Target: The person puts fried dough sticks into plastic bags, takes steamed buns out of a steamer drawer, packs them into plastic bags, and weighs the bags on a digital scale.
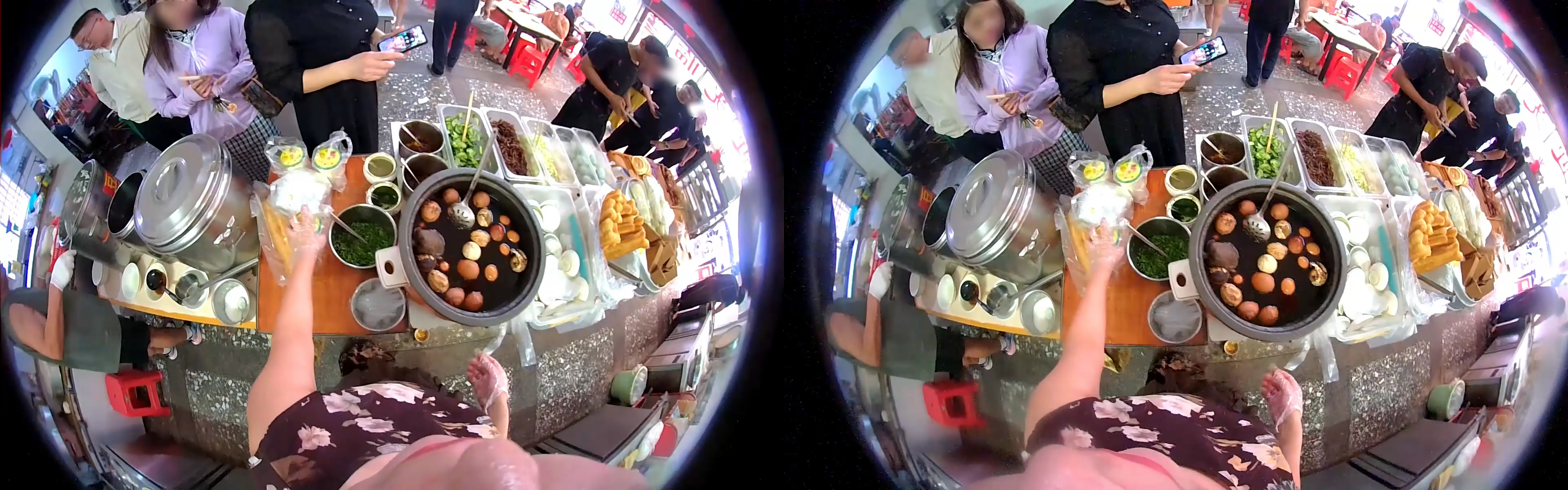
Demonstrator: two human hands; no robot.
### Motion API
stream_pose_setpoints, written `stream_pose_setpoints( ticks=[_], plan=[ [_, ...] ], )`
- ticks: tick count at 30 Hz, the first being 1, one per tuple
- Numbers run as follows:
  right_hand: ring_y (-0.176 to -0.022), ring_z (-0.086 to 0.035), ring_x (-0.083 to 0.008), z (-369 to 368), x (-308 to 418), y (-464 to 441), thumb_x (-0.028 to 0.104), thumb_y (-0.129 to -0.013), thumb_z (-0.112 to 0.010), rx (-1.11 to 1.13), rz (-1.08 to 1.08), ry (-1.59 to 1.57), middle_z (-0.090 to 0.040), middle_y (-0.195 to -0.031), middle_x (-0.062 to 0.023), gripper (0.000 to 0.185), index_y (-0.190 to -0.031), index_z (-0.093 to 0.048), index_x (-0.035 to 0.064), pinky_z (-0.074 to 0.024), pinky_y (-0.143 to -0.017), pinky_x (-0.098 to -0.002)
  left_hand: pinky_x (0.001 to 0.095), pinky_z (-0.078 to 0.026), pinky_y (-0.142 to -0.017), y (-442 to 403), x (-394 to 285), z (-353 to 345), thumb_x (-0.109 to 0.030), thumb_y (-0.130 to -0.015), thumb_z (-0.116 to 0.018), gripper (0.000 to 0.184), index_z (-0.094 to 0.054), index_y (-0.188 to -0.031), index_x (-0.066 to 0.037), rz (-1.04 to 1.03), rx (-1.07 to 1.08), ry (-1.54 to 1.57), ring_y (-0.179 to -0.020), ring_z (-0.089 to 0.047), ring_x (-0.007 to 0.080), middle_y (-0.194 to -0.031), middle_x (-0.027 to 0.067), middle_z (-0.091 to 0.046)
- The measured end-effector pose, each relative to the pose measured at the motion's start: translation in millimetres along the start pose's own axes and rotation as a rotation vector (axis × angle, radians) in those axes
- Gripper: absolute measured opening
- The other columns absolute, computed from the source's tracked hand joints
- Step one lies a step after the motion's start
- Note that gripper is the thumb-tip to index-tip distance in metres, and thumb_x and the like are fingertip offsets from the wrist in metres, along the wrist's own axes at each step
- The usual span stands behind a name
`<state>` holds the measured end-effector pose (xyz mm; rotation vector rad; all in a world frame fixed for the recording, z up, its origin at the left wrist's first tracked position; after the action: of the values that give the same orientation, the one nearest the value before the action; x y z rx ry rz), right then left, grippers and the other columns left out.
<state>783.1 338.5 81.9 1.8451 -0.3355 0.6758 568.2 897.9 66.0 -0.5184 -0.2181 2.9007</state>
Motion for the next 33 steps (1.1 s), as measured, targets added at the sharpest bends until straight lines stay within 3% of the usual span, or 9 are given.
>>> stream_pose_setpoints(
  ticks=[3, 7, 11, 16, 20, 22, 26, 29, 33],
  plan=[
    [-0.075, -0.060, -0.0208, 41.4, 13.6, 10.5, 0.019, -0.086, -0.062, -0.008, 0.030, -0.079, -0.063, -0.090, -0.0101, 0.028, -0.111, -0.055, 0.0063, -0.0517, -0.065, -0.0313, 0.0474, -0.026, -0.108, 28.2, -10.5, 49.5, -0.033, -0.075, -0.068, 0.087, -0.021, -0.145, -0.013, 0.146, 0.252, -0.027, -0.134, -0.025, 0.0394, -0.145, 0.0223, -0.026],
    [-0.077, -0.060, -0.0215, 164.4, 18.8, 3.1, 0.021, -0.087, -0.062, -0.091, 0.098, -0.255, -0.062, -0.095, -0.0094, 0.029, -0.111, -0.055, 0.0070, -0.0529, -0.066, -0.0321, 0.0474, -0.028, -0.107, 91.9, -38.6, 94.6, -0.018, -0.069, -0.069, 0.075, -0.036, -0.135, -0.005, 0.060, -0.230, -0.077, -0.126, -0.035, 0.0421, -0.137, 0.0264, -0.035],
    [-0.076, -0.059, -0.0207, 295.4, 28.6, -3.8, 0.021, -0.085, -0.062, -0.209, 0.081, -0.369, -0.062, -0.089, -0.0059, 0.026, -0.107, -0.058, 0.0085, -0.0510, -0.062, -0.0307, 0.0485, -0.031, -0.103, 211.7, -141.7, 154.3, -0.011, -0.076, -0.064, 0.059, -0.040, -0.128, 0.003, -0.076, -0.650, 0.434, -0.120, -0.039, 0.0426, -0.130, 0.0280, -0.039],
    [-0.069, -0.059, -0.0158, 409.1, 89.5, -10.5, 0.022, -0.086, -0.062, -0.181, 0.111, -0.442, -0.063, -0.081, -0.0039, 0.022, -0.102, -0.061, 0.0077, -0.0506, -0.059, -0.0274, 0.0470, -0.030, -0.103, 336.5, -337.0, 205.0, -0.012, -0.077, -0.064, 0.057, -0.041, -0.127, 0.001, -0.339, -0.644, 0.543, -0.123, -0.035, 0.0403, -0.132, 0.0241, -0.037],
    [-0.086, -0.059, -0.0224, 418.6, 179.5, -7.4, 0.042, -0.088, -0.058, 0.052, 0.189, -0.466, -0.059, -0.105, -0.0084, 0.044, -0.119, -0.054, 0.0110, -0.0527, -0.074, -0.0350, 0.0492, -0.028, -0.104, 369.1, -427.2, 222.6, -0.018, -0.078, -0.067, 0.061, -0.040, -0.130, -0.001, -0.441, -0.729, 0.369, -0.125, -0.033, 0.0422, -0.135, 0.0247, -0.034],
    [-0.102, -0.056, -0.0342, 416.6, 224.1, -12.6, 0.052, -0.086, -0.056, 0.212, 0.281, -0.439, -0.042, -0.133, -0.0154, 0.067, -0.139, -0.033, 0.0180, -0.0546, -0.077, -0.0400, 0.0489, -0.029, -0.104, 366.3, -437.7, 218.8, -0.020, -0.078, -0.068, 0.063, -0.038, -0.130, 0.001, -0.351, -0.806, 0.516, -0.124, -0.034, 0.0411, -0.134, 0.0253, -0.034],
    [-0.118, -0.048, -0.0395, 418.5, 319.4, -31.3, 0.057, -0.081, -0.059, 0.372, 0.449, -0.275, -0.013, -0.152, -0.0154, 0.094, -0.147, 0.003, 0.0302, -0.0571, -0.069, -0.0395, 0.0449, -0.030, -0.104, 388.5, -520.3, 207.9, -0.012, -0.077, -0.068, 0.063, -0.037, -0.130, 0.002, -0.303, -0.853, 0.607, -0.124, -0.036, 0.0387, -0.132, 0.0240, -0.035],
    [-0.116, -0.049, -0.0401, 433.4, 379.1, -56.4, 0.054, -0.084, -0.056, 0.443, 0.540, -0.222, -0.014, -0.152, -0.0151, 0.088, -0.147, 0.001, 0.0305, -0.0556, -0.071, -0.0434, 0.0445, -0.029, -0.106, 411.3, -608.3, 172.9, -0.011, -0.077, -0.066, 0.064, -0.035, -0.132, 0.002, -0.384, -0.779, 0.631, -0.126, -0.035, 0.0376, -0.134, 0.0244, -0.033],
    [-0.122, -0.043, -0.0386, 507.5, 444.7, -98.1, 0.062, -0.082, -0.053, 0.342, 0.520, -0.237, -0.022, -0.150, -0.0143, 0.089, -0.148, -0.005, 0.0257, -0.0429, -0.094, -0.0465, 0.0464, -0.027, -0.106, 449.6, -729.2, 91.2, -0.012, -0.078, -0.065, 0.062, -0.037, -0.132, 0.000, -0.419, -0.650, 0.808, -0.126, -0.034, 0.0384, -0.134, 0.0248, -0.035]
  ],
)
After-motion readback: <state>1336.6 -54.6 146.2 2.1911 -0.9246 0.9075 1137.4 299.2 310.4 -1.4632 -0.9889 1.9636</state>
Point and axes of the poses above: each hand's wrist, its own y-axis away from the middle knuckle, its own z-axis out of the back of the hand, x = y × z, the point moved 8 cm from there along -y, towards the middle knuckle
